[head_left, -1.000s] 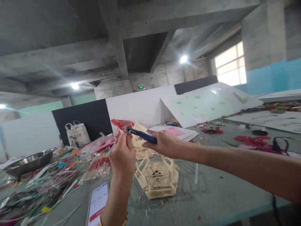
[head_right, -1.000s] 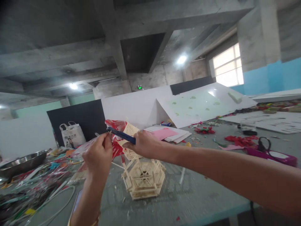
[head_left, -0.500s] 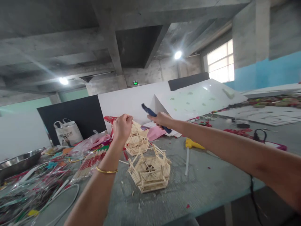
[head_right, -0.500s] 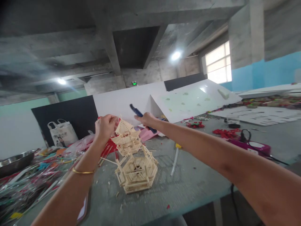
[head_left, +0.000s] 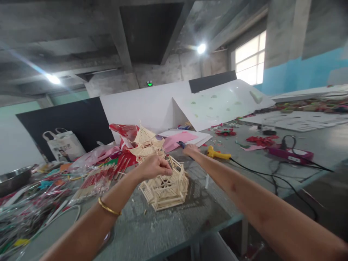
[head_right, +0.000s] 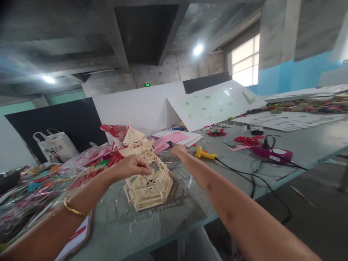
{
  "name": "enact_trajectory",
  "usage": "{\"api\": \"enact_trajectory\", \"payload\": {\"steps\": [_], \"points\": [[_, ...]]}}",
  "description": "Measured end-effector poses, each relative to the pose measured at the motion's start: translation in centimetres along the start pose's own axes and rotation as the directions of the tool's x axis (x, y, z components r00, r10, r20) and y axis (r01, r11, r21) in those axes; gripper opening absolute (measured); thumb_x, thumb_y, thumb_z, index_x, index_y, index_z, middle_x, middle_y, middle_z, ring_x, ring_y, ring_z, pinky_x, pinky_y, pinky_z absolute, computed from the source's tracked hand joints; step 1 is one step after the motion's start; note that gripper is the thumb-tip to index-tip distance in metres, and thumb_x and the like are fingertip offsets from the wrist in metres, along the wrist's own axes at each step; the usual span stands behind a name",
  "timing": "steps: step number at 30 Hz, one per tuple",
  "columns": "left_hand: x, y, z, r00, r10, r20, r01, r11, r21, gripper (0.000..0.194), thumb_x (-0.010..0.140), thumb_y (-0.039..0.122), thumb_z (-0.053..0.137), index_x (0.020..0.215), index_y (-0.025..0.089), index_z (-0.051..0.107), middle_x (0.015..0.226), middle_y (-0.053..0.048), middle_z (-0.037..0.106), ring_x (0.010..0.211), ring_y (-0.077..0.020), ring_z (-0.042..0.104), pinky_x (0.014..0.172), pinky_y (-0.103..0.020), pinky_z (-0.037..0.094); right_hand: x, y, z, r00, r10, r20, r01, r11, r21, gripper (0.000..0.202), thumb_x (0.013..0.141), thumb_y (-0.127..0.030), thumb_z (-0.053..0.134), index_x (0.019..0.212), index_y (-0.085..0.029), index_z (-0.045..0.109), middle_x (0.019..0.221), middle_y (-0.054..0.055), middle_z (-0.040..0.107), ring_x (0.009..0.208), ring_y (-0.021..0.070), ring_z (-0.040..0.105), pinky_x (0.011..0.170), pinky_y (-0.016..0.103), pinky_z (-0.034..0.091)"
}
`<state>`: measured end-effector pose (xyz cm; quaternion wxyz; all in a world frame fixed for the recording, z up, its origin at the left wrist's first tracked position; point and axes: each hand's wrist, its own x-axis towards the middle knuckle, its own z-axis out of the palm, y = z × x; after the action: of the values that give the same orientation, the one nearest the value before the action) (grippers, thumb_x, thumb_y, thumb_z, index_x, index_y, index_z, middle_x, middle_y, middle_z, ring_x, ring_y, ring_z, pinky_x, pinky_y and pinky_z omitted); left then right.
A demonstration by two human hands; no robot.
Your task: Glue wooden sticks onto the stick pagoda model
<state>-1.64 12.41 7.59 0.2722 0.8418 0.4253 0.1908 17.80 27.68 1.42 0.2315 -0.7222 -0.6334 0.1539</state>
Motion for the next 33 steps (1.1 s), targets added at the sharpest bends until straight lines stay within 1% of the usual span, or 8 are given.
{"api": "enact_trajectory", "payload": {"steps": [3, 5, 9, 12, 18, 21, 27, 33], "points": [[0.6, -0.9, 0.6, 0.999, -0.045, 0.008, 0.045, 0.999, 0.014, 0.022, 0.065, 0.035, 0.063, 0.067, 0.014, 0.07, 0.048, 0.005, 0.048, 0.048, -0.0066, 0.036, 0.046, -0.02, 0.026, 1.5, -0.1, 1.6, 0.992, 0.122, -0.02, -0.124, 0.984, -0.13, 0.037, 0.085, -0.032, 0.052, 0.118, -0.016, 0.048, 0.123, 0.01, 0.047, 0.108, 0.0234, 0.049, 0.088, 0.046, 0.042], [0.7, -1.2, 0.9, 0.995, -0.074, 0.062, 0.074, 0.997, 0.002, 0.023, 0.064, 0.035, 0.064, 0.069, 0.013, 0.07, 0.05, 0.004, 0.05, 0.048, -0.0067, 0.036, 0.047, -0.02, 0.026, 2.1, 0.1, 2.6, 0.99, 0.134, -0.038, -0.138, 0.972, -0.189, 0.04, 0.085, -0.034, 0.052, 0.12, -0.016, 0.048, 0.127, 0.01, 0.044, 0.114, 0.0258, 0.044, 0.092, 0.049, 0.037], [0.7, -1.3, 1.3, 0.989, -0.111, 0.095, 0.11, 0.994, 0.012, 0.019, 0.063, 0.031, 0.064, 0.069, 0.013, 0.071, 0.052, 0.004, 0.053, 0.048, -0.006, 0.035, 0.048, -0.02, 0.027, 2.6, 0.6, 4.2, 0.996, 0.069, -0.049, -0.079, 0.963, -0.257, 0.043, 0.083, -0.038, 0.053, 0.12, -0.016, 0.049, 0.13, 0.01, 0.043, 0.12, 0.0274, 0.038, 0.097, 0.052, 0.029], [0.7, -1.8, 1.6, 0.99, -0.115, 0.087, 0.114, 0.993, 0.019, 0.019, 0.064, 0.03, 0.064, 0.068, 0.013, 0.07, 0.05, 0.004, 0.052, 0.047, -0.0061, 0.035, 0.047, -0.02, 0.026, 2.7, 0.6, 4.7, 0.998, -0.005, -0.07, -0.014, 0.961, -0.275, 0.041, 0.083, -0.038, 0.053, 0.117, -0.015, 0.051, 0.128, 0.01, 0.044, 0.119, 0.0268, 0.037, 0.097, 0.05, 0.028], [0.8, -2.3, 1.9, 0.99, -0.107, 0.091, 0.104, 0.994, 0.031, 0.02, 0.065, 0.031, 0.062, 0.069, 0.013, 0.071, 0.054, 0.003, 0.056, 0.051, -0.0076, 0.041, 0.048, -0.019, 0.029, 2.4, 0.8, 3.2, 0.978, -0.167, -0.124, 0.129, 0.956, -0.265, 0.038, 0.085, -0.037, 0.049, 0.113, -0.013, 0.052, 0.121, 0.011, 0.05, 0.112, 0.0242, 0.044, 0.092, 0.044, 0.034], [0.8, -2.1, 1.9, 0.989, -0.114, 0.095, 0.111, 0.993, 0.039, 0.021, 0.065, 0.032, 0.062, 0.069, 0.013, 0.071, 0.052, 0.003, 0.055, 0.049, -0.0072, 0.039, 0.048, -0.019, 0.028, 1.9, 0.9, 2.2, 0.968, -0.221, -0.123, 0.182, 0.947, -0.265, 0.036, 0.085, -0.036, 0.049, 0.11, -0.011, 0.054, 0.118, 0.013, 0.052, 0.11, 0.0247, 0.046, 0.089, 0.042, 0.036], [0.9, -1.8, 1.8, 0.988, -0.113, 0.103, 0.102, 0.989, 0.108, 0.022, 0.065, 0.033, 0.062, 0.069, 0.013, 0.071, 0.049, 0.004, 0.053, 0.047, -0.0071, 0.036, 0.047, -0.02, 0.025, 0.6, 0.6, 1.2, 0.948, -0.299, -0.109, 0.263, 0.929, -0.261, 0.04, 0.082, -0.033, 0.047, 0.109, -0.006, 0.056, 0.113, 0.02, 0.056, 0.107, 0.0281, 0.049, 0.084, 0.039, 0.037], [0.9, -1.8, 1.6, 0.989, -0.11, 0.099, 0.092, 0.981, 0.171, 0.021, 0.065, 0.033, 0.061, 0.07, 0.015, 0.072, 0.049, 0.004, 0.053, 0.047, -0.0077, 0.037, 0.047, -0.021, 0.024, -0.5, 0.5, 0.6, 0.93, -0.359, -0.078, 0.326, 0.905, -0.274, 0.039, 0.079, -0.03, 0.046, 0.108, -0.006, 0.057, 0.112, 0.021, 0.058, 0.106, 0.0287, 0.051, 0.082, 0.035, 0.038]]}}
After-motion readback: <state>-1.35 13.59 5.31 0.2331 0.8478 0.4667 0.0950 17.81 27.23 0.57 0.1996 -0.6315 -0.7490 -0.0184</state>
